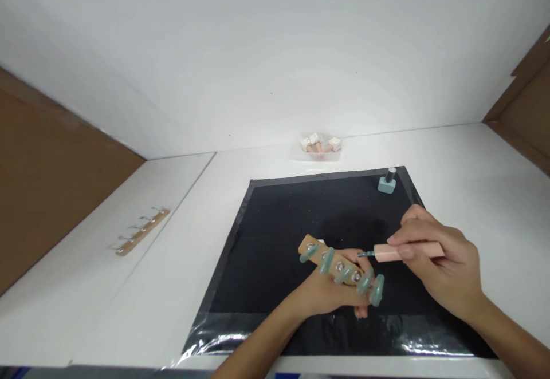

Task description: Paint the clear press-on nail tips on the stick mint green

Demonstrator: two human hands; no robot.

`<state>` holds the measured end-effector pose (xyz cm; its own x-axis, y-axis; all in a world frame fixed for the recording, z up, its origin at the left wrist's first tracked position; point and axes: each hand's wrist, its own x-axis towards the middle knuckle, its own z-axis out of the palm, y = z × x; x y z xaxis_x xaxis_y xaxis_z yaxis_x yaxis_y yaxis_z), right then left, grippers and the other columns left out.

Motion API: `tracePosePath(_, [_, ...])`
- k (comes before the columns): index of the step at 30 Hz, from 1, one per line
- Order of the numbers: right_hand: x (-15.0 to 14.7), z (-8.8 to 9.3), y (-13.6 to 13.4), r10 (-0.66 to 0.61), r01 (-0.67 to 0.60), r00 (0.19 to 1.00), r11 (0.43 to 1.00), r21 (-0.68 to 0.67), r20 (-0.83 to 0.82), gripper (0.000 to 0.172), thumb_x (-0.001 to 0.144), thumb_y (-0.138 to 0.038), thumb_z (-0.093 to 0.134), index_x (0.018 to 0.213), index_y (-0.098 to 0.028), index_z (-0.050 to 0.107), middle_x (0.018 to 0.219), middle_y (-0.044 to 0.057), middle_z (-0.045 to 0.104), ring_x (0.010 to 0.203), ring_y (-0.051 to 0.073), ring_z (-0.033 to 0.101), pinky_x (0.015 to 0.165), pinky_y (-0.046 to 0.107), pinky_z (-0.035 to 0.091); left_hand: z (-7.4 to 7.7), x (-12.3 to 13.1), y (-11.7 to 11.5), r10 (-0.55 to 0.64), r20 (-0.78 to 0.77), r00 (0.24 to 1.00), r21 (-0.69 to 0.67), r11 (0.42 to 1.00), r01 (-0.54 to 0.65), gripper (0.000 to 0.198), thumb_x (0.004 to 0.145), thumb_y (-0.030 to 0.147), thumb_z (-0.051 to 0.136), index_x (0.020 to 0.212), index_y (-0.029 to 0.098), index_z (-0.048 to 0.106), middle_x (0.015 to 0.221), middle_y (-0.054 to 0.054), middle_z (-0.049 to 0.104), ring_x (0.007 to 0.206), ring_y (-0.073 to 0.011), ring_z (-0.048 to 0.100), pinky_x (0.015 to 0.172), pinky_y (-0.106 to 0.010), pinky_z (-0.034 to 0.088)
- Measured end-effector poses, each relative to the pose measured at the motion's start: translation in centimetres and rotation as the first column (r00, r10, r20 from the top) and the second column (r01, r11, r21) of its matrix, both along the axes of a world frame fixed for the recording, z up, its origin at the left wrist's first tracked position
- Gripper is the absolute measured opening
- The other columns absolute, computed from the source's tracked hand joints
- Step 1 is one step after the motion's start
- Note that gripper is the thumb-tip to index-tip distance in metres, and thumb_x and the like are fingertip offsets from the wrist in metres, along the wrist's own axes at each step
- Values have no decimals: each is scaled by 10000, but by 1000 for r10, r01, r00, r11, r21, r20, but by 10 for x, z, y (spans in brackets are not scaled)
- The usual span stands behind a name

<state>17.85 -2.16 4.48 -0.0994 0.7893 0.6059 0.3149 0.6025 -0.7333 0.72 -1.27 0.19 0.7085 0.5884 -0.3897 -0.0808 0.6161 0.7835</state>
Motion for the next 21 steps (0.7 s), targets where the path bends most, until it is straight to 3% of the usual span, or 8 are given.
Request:
tracePosePath(5, [0, 0, -1, 113, -114, 993, 992, -46, -25, 149, 850, -290, 630, 731, -220, 685, 520, -9, 607, 519, 133, 504, 423, 237, 403, -6, 0, 0, 12, -2, 1000, 30, 999, -12, 397, 485, 274, 858, 640, 152, 514, 501, 55, 602, 409, -63, 542, 432, -177, 450])
tracePosePath(9, [5, -5, 1, -138, 135, 990, 988, -74, -35, 131, 827, -275, 654, 711, -226, 690, 576, -11, 630, 485, 115, 526, 422, 235, 421, -10, 3, 0, 122, 39, 992, 57, 991, -124, 384, 504, 304, 857, 646, 139, 541, 519, 43, 605, 396, -66, 539, 416, -184, 441])
tracePosePath(12, [10, -11, 4, -259, 251, 965, 959, -134, -45, 116, 853, -314, 624, 899, -253, 712, 637, -5, 682, 533, 141, 604, 503, 272, 500, -8, 6, 0, 225, 45, 973, 51, 973, -227, 392, 477, 259, 875, 645, 135, 543, 539, 41, 608, 430, -76, 557, 446, -199, 454])
tracePosePath(15, [12, -16, 7, -211, 205, 978, 958, -203, -6, 227, 881, -351, 586, 1058, -253, 688, 727, 21, 752, 643, 183, 682, 623, 332, 561, -3, 9, 0, 274, 47, 960, 30, 961, -276, 382, 494, 233, 873, 687, 131, 560, 570, 25, 628, 478, -85, 571, 503, -220, 468])
tracePosePath(21, [16, -12, 14, -101, 96, 995, 940, -328, 1, 305, 875, -443, 562, 1027, -217, 701, 724, 37, 765, 648, 183, 715, 676, 335, 599, 3, 10, -2, 336, 65, 940, 37, 940, -339, 407, 531, 272, 861, 798, 130, 588, 633, 19, 640, 573, -107, 605, 614, -259, 486])
